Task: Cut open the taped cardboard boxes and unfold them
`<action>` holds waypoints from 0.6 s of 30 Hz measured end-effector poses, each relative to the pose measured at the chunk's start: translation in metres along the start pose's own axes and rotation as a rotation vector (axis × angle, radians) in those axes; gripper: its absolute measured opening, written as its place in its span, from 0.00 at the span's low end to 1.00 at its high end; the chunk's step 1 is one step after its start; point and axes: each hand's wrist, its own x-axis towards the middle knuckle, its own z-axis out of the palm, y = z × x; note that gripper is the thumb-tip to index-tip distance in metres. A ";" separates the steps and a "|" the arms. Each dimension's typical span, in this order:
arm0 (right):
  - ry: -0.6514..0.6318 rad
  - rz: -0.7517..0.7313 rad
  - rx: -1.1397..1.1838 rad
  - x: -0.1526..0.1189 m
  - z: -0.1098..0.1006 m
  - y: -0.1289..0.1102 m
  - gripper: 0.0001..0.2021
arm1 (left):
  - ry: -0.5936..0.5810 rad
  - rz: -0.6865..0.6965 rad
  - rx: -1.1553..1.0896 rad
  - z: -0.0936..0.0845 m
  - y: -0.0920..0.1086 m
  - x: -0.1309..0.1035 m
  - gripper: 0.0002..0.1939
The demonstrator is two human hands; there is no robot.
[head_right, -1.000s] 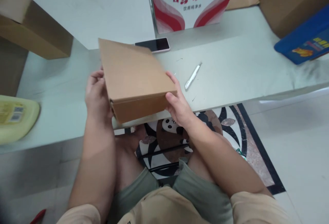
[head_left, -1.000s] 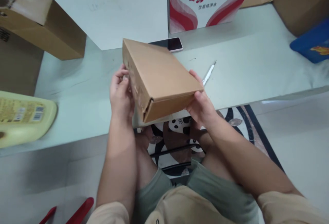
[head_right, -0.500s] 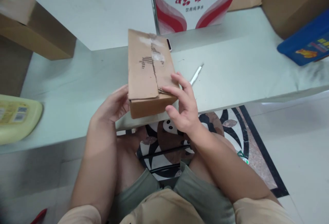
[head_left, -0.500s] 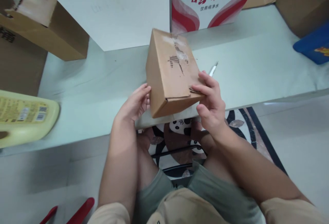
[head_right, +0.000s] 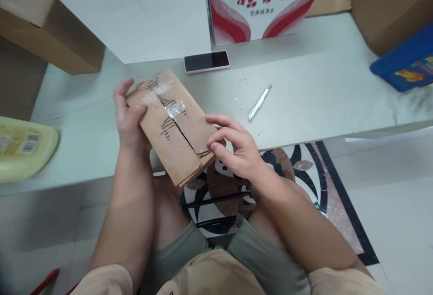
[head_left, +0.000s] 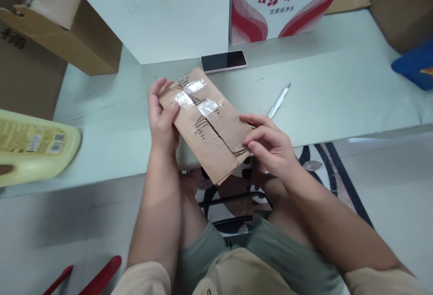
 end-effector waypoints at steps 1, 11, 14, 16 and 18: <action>0.015 -0.004 0.006 0.000 0.001 0.001 0.05 | -0.010 -0.021 -0.006 0.000 0.000 -0.001 0.34; 0.093 0.003 -0.034 -0.001 0.004 0.014 0.12 | -0.006 -0.054 -0.103 -0.001 -0.004 -0.002 0.32; 0.290 0.229 -0.238 0.006 -0.011 0.029 0.16 | 0.014 -0.053 -0.119 -0.001 -0.006 -0.001 0.30; 0.304 0.481 -0.547 0.013 -0.024 0.038 0.22 | 0.033 -0.053 -0.120 0.000 -0.006 -0.001 0.29; 0.184 0.679 -0.837 0.019 -0.035 0.044 0.27 | 0.044 -0.044 -0.114 0.002 -0.005 -0.002 0.29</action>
